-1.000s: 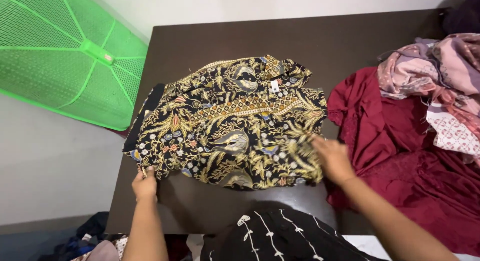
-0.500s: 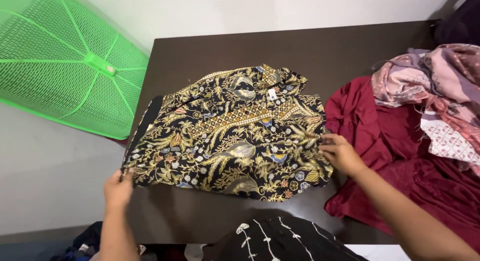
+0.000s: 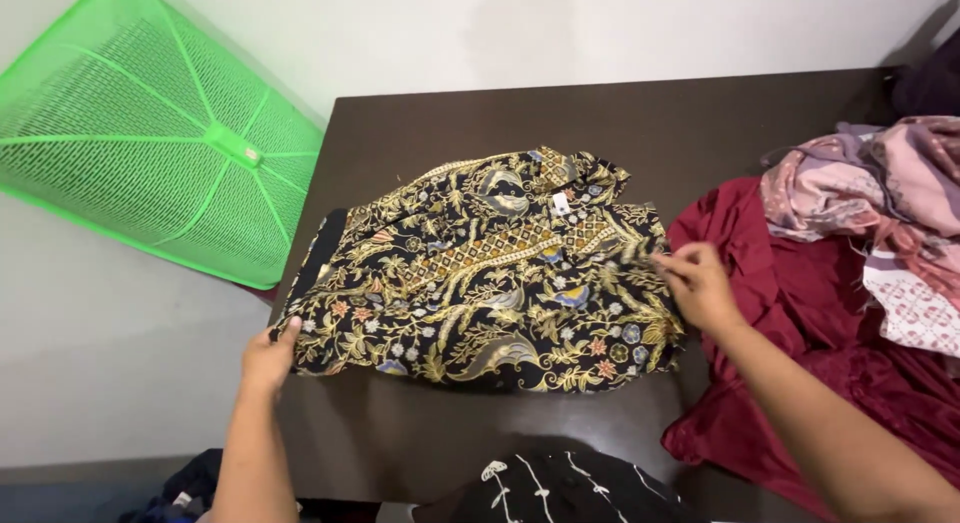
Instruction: The person folds various pieces of clothing and places them into a suitcase.
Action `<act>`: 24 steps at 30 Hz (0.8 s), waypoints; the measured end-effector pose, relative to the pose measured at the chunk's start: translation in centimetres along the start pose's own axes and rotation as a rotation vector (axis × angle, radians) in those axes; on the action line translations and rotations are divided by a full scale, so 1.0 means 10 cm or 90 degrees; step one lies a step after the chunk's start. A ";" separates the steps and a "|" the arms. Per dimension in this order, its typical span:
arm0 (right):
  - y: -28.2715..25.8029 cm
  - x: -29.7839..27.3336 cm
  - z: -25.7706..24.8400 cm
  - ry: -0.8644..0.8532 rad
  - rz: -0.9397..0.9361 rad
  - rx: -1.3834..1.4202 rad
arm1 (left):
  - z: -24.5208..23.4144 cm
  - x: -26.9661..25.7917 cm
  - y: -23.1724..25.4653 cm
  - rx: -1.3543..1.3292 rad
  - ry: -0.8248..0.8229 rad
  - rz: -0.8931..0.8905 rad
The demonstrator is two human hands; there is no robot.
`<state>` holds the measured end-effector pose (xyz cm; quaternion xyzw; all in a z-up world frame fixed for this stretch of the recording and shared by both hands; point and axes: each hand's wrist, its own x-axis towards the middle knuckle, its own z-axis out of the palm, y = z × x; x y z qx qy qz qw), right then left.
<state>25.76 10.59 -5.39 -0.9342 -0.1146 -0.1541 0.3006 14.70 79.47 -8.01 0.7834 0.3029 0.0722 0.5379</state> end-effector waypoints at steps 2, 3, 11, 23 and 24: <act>-0.04 -0.08 0.14 -0.060 0.044 0.063 | 0.03 -0.02 -0.07 0.008 0.012 0.001; -0.06 -0.12 0.22 -0.122 0.086 0.126 | 0.04 -0.04 -0.11 0.014 0.027 0.000; -0.12 -0.87 0.71 -0.111 -0.035 -0.005 | 0.23 -0.32 -0.28 -0.056 0.050 -0.043; -0.10 -0.89 0.39 -0.015 -0.052 -0.315 | 0.33 -0.47 -0.15 -0.046 0.097 -0.042; -0.06 -0.88 0.41 -0.018 -0.039 -0.322 | 0.34 -0.46 -0.16 -0.033 0.100 -0.042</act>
